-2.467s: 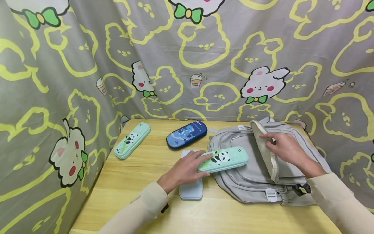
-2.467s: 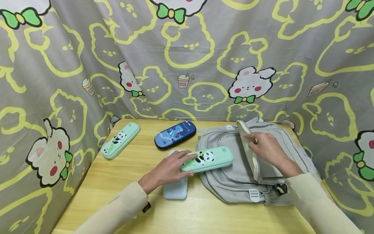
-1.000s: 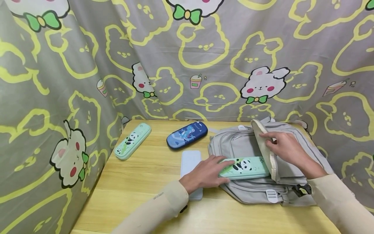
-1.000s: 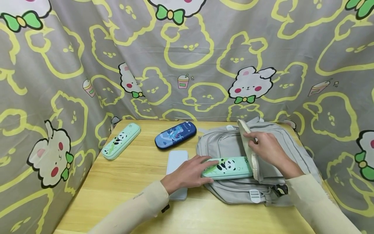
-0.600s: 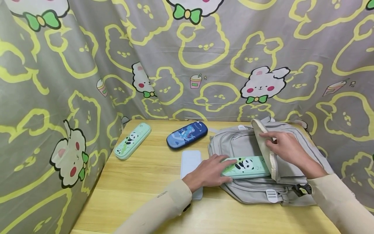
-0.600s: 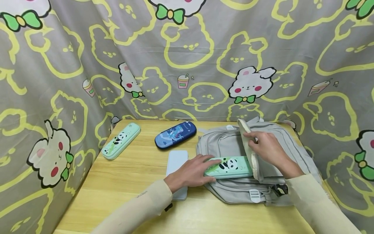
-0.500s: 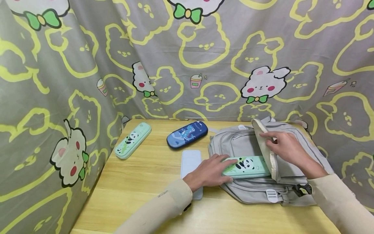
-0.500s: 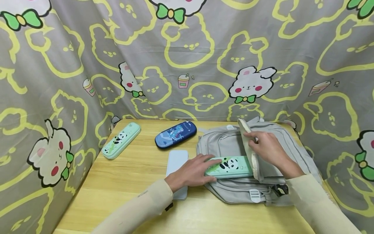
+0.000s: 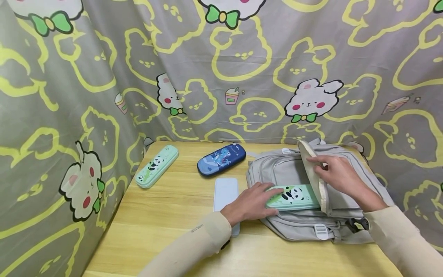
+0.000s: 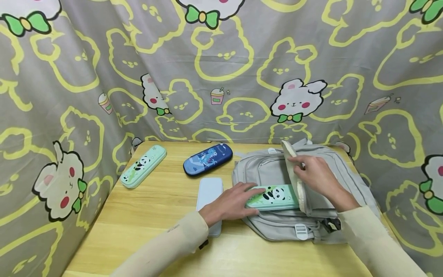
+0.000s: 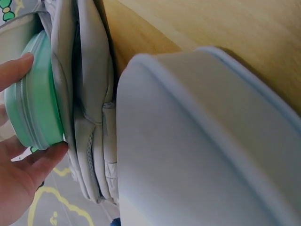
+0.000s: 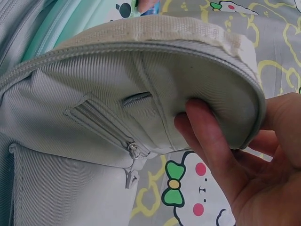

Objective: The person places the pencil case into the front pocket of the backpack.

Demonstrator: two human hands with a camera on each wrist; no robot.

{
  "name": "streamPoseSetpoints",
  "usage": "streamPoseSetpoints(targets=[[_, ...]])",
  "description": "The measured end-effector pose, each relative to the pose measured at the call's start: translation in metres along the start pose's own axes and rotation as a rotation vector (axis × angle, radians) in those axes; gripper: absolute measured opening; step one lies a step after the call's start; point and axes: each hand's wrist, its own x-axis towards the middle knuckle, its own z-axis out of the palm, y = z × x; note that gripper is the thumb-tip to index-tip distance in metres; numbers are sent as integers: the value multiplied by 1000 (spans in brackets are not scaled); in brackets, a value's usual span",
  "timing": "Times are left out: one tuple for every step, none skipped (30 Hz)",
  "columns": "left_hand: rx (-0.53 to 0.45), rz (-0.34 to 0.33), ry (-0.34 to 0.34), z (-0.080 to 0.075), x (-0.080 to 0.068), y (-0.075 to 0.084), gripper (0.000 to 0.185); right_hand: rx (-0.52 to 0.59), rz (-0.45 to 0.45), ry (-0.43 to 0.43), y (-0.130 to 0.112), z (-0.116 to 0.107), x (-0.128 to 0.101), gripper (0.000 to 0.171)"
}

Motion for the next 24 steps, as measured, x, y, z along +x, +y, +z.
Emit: streamPoseSetpoints(targets=[[0,2,0,0,0,0,72,-1,-2,2,0,0,0,37],[0,4,0,0,0,1,71,-1,-2,3,1,0,-1,37],[0,7,-1,0,0,1,71,-2,-2,5,1,-1,-1,37],[0,9,-1,0,0,1,71,-4,0,3,2,-1,-1,37],[6,12,-2,-1,0,1,71,-5,2,2,2,-1,-1,37],[12,14,-2,-1,0,1,71,-4,4,0,2,-1,-1,37],[21,15,-2,-2,-1,1,72,-5,3,-3,2,-1,0,37],[29,17,-1,-2,-2,0,72,-4,1,-5,2,-1,0,37],[37,19,0,-3,-2,0,72,-5,-1,-8,2,-2,1,36],[45,19,1,-4,-3,-1,72,-6,-4,-11,2,-2,2,36],[50,18,2,-6,-4,-2,72,-5,-7,-13,2,-2,2,35],[49,15,3,-7,-6,-3,72,-3,-10,-17,2,-2,3,35],[47,12,2,-8,-7,-4,72,-1,-11,-23,2,-2,3,34],[45,10,1,-10,-8,-5,71,1,-12,-29,2,-3,4,33],[41,8,1,-11,-9,-6,71,0,-13,-32,2,-3,4,32],[38,8,2,-11,-10,-7,71,0,-13,-36,1,-3,4,32],[36,7,4,-12,-11,-9,70,-1,-9,-43,1,-3,5,31],[37,7,5,-12,-12,-10,70,-5,-6,-49,1,-3,5,30],[38,7,6,-13,-13,-10,70,-9,-2,-54,1,-3,5,30],[38,9,9,-13,-14,-11,70,-13,0,-58,1,-4,6,29],[36,8,11,-13,-14,-12,70,-16,5,-62,1,-4,6,29],[36,6,11,-13,-15,-12,70,-19,10,-66,1,-4,6,29],[35,3,12,-13,-15,-13,70,-22,13,-69,1,-4,6,29],[29,-1,10,-13,-15,-14,70,-24,14,-70,1,-4,6,28]])
